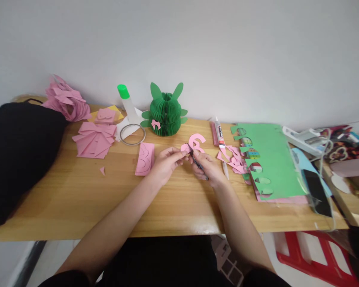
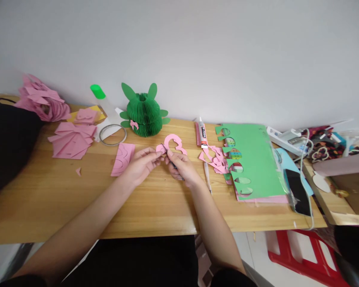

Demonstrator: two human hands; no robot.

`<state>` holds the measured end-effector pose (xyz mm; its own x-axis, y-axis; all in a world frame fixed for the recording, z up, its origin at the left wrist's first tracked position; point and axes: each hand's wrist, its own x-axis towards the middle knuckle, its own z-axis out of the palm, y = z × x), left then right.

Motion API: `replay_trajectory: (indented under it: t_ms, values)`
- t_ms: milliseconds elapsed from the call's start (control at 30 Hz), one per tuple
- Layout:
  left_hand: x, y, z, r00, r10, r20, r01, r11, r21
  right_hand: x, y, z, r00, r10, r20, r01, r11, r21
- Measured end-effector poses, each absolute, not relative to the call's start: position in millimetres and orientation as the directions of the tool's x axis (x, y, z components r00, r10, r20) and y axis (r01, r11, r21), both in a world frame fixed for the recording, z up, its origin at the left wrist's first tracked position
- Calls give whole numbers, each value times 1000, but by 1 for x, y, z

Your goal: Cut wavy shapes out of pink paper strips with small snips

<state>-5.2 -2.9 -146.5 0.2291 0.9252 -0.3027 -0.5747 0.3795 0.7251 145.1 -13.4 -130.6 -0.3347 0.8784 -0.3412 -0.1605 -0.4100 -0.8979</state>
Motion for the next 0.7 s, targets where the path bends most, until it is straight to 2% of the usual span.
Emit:
replay_trajectory:
  t_ms: [700]
  values:
    - [-5, -3, -147, 225, 919, -325, -569, 394, 722, 145, -14, -130, -335, 877, -345, -147, -411, -900]
